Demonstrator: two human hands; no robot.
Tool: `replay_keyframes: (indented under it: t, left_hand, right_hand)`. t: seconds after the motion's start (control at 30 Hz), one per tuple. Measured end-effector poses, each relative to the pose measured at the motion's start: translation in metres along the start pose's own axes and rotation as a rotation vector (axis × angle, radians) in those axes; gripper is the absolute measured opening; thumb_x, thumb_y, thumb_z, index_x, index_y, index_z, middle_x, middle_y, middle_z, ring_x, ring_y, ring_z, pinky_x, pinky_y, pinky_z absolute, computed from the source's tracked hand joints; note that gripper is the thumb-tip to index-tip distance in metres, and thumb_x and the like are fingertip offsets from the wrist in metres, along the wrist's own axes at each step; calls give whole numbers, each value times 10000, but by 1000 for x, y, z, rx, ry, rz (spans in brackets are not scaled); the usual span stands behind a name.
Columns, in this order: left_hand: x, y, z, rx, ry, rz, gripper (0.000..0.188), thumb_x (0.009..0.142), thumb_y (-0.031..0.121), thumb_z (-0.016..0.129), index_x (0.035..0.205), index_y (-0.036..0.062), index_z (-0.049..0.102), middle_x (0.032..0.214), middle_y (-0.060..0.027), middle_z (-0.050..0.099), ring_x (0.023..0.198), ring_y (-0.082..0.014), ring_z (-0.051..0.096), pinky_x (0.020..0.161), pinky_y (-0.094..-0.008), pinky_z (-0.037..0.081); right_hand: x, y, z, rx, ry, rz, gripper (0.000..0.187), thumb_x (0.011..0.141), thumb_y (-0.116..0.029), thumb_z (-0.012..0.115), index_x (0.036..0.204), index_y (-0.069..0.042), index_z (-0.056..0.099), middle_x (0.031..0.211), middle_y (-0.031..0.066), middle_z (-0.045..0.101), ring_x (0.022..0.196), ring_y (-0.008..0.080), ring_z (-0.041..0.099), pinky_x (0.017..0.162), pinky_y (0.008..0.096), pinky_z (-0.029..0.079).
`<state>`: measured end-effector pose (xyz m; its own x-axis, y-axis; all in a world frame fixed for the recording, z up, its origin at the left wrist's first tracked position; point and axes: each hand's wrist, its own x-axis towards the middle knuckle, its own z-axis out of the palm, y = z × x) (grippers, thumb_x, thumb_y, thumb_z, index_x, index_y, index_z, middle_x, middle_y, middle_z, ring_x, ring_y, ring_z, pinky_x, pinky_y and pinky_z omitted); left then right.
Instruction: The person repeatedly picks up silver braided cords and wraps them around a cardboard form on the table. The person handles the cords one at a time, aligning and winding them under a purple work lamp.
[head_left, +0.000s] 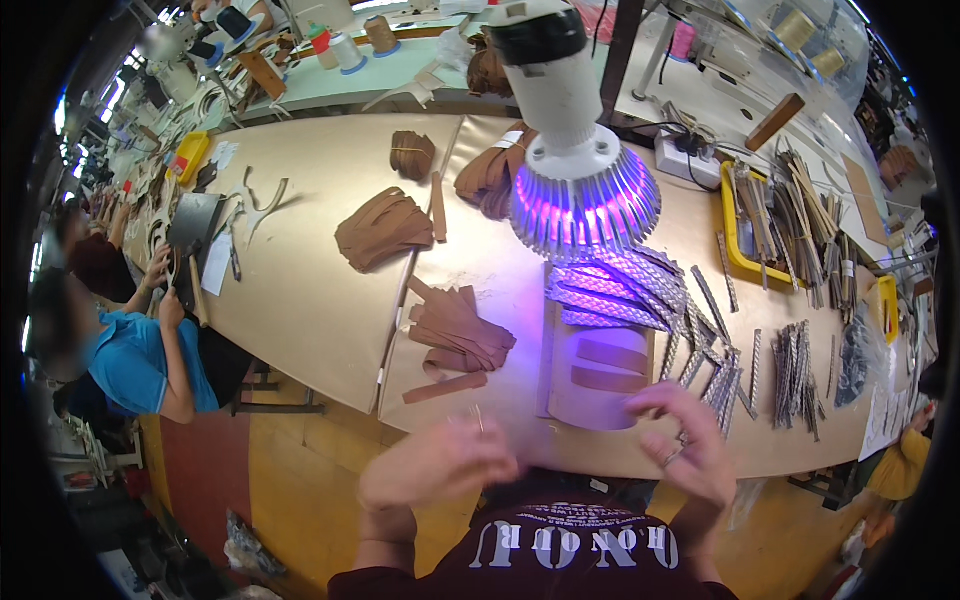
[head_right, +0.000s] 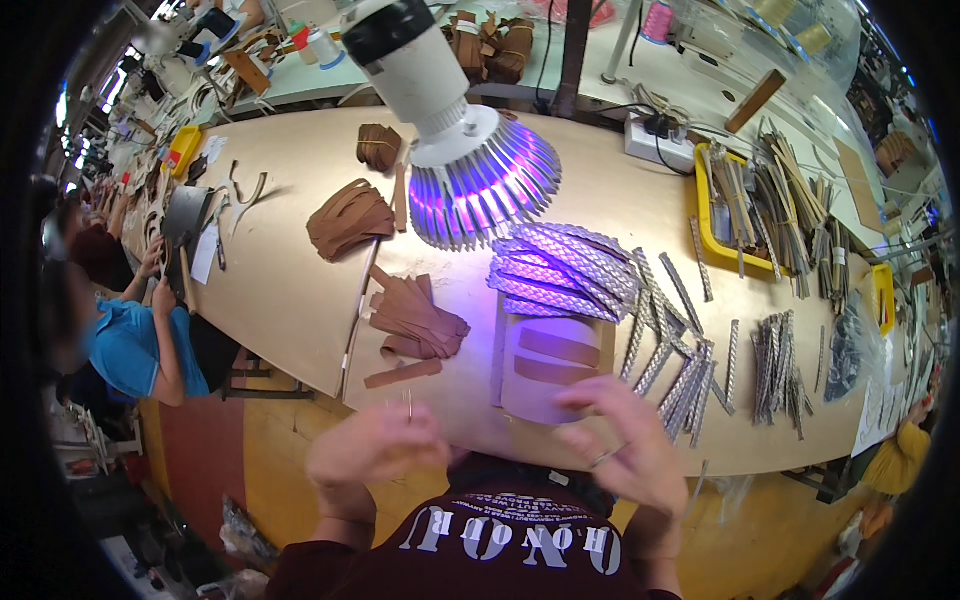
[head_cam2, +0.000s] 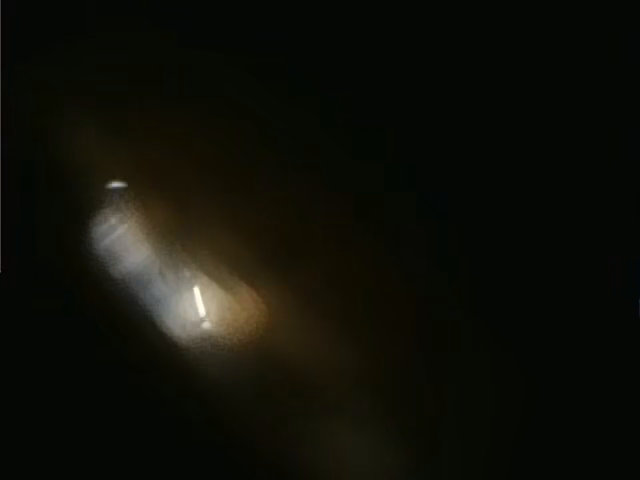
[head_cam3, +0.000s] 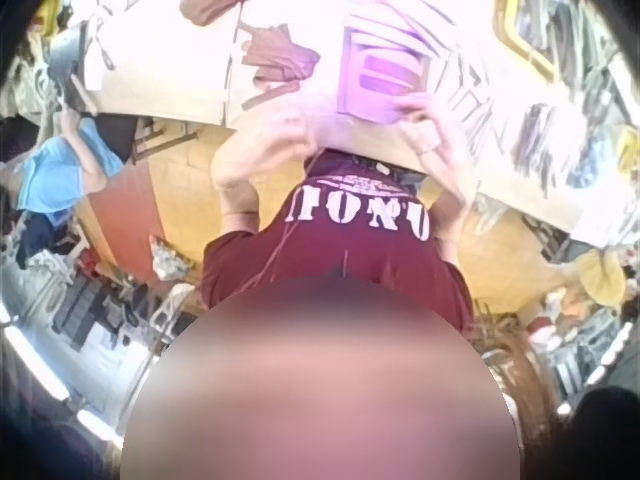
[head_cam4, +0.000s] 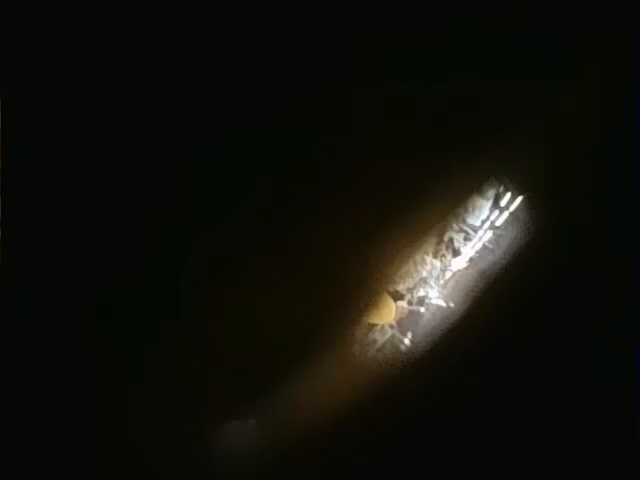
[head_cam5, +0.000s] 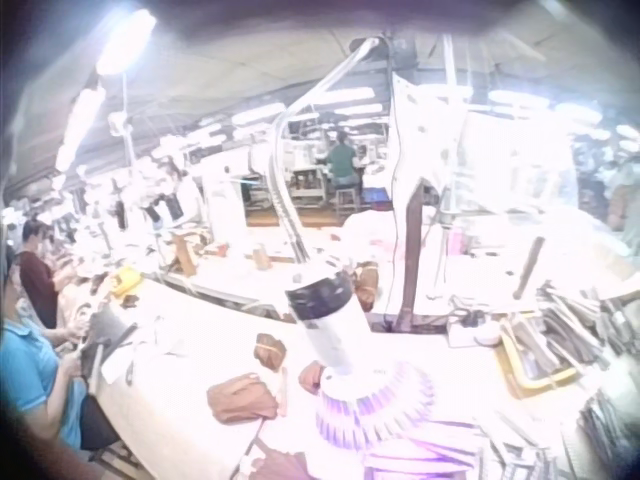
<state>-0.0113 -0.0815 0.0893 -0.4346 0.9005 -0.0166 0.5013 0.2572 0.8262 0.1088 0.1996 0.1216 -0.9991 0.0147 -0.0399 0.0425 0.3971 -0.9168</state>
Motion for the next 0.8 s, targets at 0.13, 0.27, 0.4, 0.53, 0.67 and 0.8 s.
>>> replay_keyframes:
  t: [0.13,0.27,0.4,0.53,0.67,0.8]
  left_hand:
    - [5,36,-4,-134,36,187,185,766,148,784,944,172,737,898,-9,585,784,-186,596,687,-322,476]
    - [28,34,3,46,307,206,170,666,180,851,820,209,785,797,36,538,663,-145,558,606,-293,426]
    - [41,7,14,141,347,291,271,618,110,865,852,223,786,887,7,541,806,-176,570,705,-315,432]
    - [54,-20,42,121,373,350,323,671,93,795,966,220,761,1000,-15,589,939,-220,597,803,-378,475]
    - [62,-41,58,167,430,373,311,678,89,796,957,223,761,1100,-46,595,989,-245,601,815,-376,488]
    - [62,-54,64,175,425,328,301,681,79,796,943,223,764,1168,-62,594,1020,-262,596,814,-378,495]
  right_hand:
    - [8,-7,30,458,-442,111,471,969,-276,613,1340,-11,495,1149,138,636,1144,255,587,999,370,433]
    - [2,6,35,915,-557,312,533,1005,-340,554,1399,-7,421,1087,128,630,1027,182,592,917,317,458]
    - [-15,24,6,672,-195,257,393,1013,-225,559,1352,-38,496,941,43,626,824,84,552,741,246,462]
    - [-20,37,-5,452,33,174,257,955,-175,651,1167,-30,644,915,34,656,846,101,576,749,248,457]
    - [-17,47,-11,309,41,110,175,931,-158,671,1052,-36,705,929,55,688,860,128,605,753,256,466]
    - [-14,54,-7,181,61,23,155,928,-146,668,1025,-36,720,889,57,694,829,137,608,730,273,475]
